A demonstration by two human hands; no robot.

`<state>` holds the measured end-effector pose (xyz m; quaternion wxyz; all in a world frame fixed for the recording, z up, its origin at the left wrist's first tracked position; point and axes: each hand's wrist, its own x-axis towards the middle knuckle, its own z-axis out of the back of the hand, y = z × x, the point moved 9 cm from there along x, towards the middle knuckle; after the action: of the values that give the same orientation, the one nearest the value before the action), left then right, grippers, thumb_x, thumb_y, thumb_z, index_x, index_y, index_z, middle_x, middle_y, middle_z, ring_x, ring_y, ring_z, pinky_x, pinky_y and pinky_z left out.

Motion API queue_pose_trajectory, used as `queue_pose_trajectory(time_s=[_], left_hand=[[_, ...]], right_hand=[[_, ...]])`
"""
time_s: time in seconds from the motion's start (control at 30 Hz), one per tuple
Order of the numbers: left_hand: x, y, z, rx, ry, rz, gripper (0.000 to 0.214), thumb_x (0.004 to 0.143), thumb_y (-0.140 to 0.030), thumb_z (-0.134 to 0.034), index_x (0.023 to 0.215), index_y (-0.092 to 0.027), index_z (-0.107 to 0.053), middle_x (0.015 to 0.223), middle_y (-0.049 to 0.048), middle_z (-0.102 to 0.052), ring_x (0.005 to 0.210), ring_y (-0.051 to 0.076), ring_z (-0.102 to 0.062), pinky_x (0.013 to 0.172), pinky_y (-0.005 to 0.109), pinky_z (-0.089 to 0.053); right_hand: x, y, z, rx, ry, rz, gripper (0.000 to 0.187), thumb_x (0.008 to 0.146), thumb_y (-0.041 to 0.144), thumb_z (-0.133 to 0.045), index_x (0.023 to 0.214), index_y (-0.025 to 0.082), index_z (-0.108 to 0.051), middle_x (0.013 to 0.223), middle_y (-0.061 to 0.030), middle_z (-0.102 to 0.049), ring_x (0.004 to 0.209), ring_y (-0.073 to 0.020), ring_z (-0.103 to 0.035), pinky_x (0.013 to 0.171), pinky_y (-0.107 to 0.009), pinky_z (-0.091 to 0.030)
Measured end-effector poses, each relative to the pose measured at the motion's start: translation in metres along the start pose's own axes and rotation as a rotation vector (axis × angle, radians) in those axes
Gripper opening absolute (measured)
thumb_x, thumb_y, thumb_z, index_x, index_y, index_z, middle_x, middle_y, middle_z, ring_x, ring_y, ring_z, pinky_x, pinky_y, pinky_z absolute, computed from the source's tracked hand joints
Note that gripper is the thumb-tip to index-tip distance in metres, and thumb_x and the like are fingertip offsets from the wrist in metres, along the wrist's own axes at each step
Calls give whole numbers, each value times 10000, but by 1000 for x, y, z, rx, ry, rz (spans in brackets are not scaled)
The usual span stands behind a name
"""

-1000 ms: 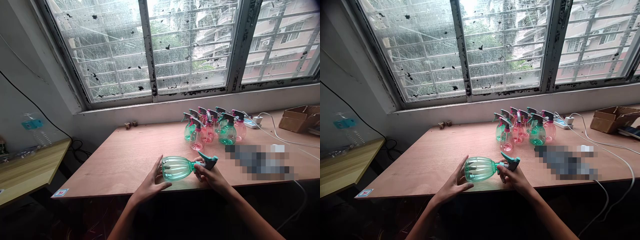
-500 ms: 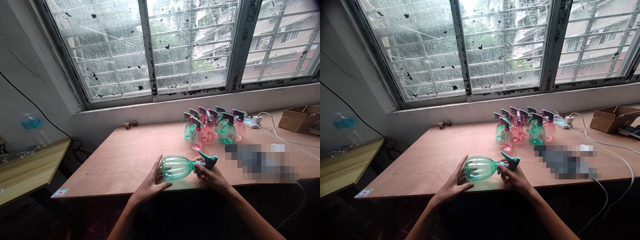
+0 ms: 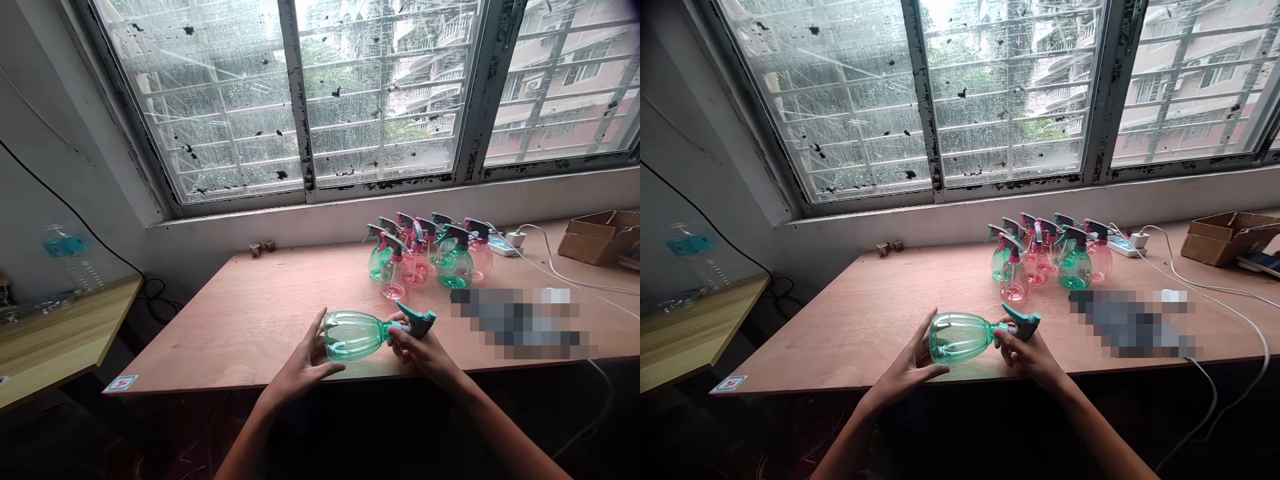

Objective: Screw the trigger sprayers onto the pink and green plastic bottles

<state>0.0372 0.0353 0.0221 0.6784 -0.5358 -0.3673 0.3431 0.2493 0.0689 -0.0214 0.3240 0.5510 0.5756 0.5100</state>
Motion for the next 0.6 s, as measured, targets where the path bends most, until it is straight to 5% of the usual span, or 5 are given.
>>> queue_pose_trajectory(time_s=[0.13, 0.3, 0.6], left_hand=[[-1, -3, 0, 3, -1, 3, 986, 818, -250, -759, 1548, -377, -108, 1498, 131, -390, 1217, 278, -559, 1079, 493, -426], [0, -1, 2, 27, 9, 11, 814, 837, -280, -740, 1517, -299, -293, 1367, 129, -510, 1156, 272, -579, 1041, 482, -462], [-1, 2, 0, 7, 10, 4, 1021, 821, -218, -752, 1549, -384, -55, 1518, 118, -383, 1264, 270, -540, 1113, 480, -400]], right_hand=[[-1, 1, -1, 8, 1, -3, 287, 865, 409, -727, 1006, 215, -570, 651, 43, -585, 432, -90, -492, 409, -218, -280], [2, 1, -2, 13, 10, 7, 275, 864, 402, -731, 997, 219, -574, 674, 38, -599, 442, -86, -500, 420, -216, -296], [1, 1, -2, 21, 25, 16, 243, 877, 386, -721, 987, 219, -583, 664, 46, -593, 436, -82, -501, 424, -213, -312]])
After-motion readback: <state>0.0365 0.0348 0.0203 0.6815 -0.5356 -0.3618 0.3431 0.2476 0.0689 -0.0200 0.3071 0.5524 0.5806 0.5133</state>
